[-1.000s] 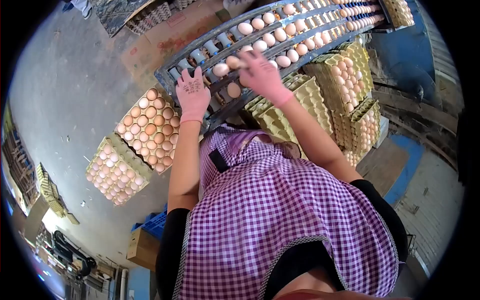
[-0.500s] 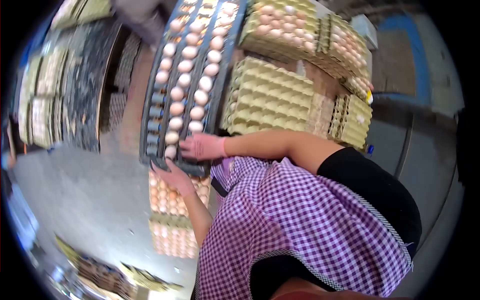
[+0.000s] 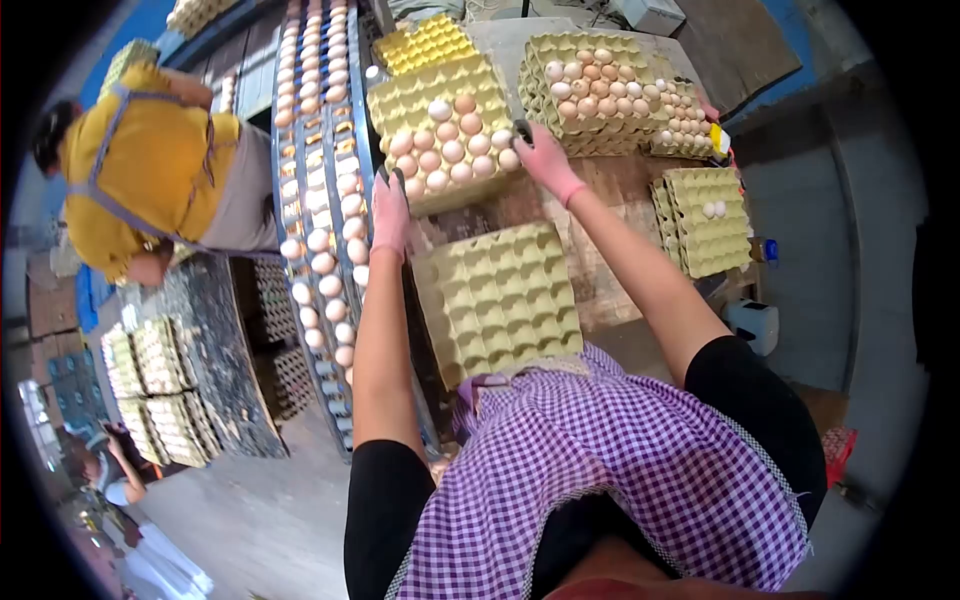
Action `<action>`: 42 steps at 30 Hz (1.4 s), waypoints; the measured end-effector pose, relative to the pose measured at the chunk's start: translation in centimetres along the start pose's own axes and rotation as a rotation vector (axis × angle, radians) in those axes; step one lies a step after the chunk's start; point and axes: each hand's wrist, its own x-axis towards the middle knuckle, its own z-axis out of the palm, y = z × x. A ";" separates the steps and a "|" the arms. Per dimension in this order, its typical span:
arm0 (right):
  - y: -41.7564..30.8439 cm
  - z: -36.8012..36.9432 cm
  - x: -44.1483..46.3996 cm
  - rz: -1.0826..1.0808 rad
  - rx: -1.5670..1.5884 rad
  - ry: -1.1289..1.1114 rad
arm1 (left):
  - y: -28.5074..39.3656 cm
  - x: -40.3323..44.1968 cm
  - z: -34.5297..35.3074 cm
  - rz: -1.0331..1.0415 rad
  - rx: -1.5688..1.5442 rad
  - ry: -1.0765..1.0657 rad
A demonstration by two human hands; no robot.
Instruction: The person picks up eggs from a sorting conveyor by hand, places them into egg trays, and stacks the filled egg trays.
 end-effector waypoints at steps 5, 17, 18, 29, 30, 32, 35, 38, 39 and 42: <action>6.7 2.0 6.7 0.254 0.219 -0.100 | -4.8 9.1 2.8 -0.340 0.032 -0.125; 5.5 3.6 6.4 0.388 -0.040 0.041 | -3.1 8.0 3.2 -0.614 -0.518 -0.016; 6.0 3.8 6.6 0.360 0.076 0.062 | -3.5 8.2 3.4 -0.537 -0.563 0.011; 2.5 -0.6 2.7 0.342 0.658 0.152 | 7.1 5.6 -1.8 -0.293 -0.597 0.014; 1.9 -2.3 1.1 0.340 0.739 0.162 | 8.4 4.1 -1.9 -0.325 -0.587 0.021; 1.1 -6.2 -2.8 0.359 0.815 0.180 | 13.0 -0.4 -0.9 -0.318 -0.677 -0.019; 5.2 -12.8 -9.8 0.316 0.549 0.245 | 15.9 -7.5 2.3 -0.071 -0.387 -0.185; 7.3 -19.8 -17.3 0.403 0.479 0.387 | 16.0 -12.8 9.3 -0.528 -0.696 -0.277; 7.3 -22.1 -19.3 0.503 0.554 0.431 | 16.1 -15.0 11.4 -0.533 -0.675 -0.384; 12.4 -28.4 -24.8 0.518 0.296 0.358 | 16.7 -20.4 17.6 -0.698 -0.673 -0.621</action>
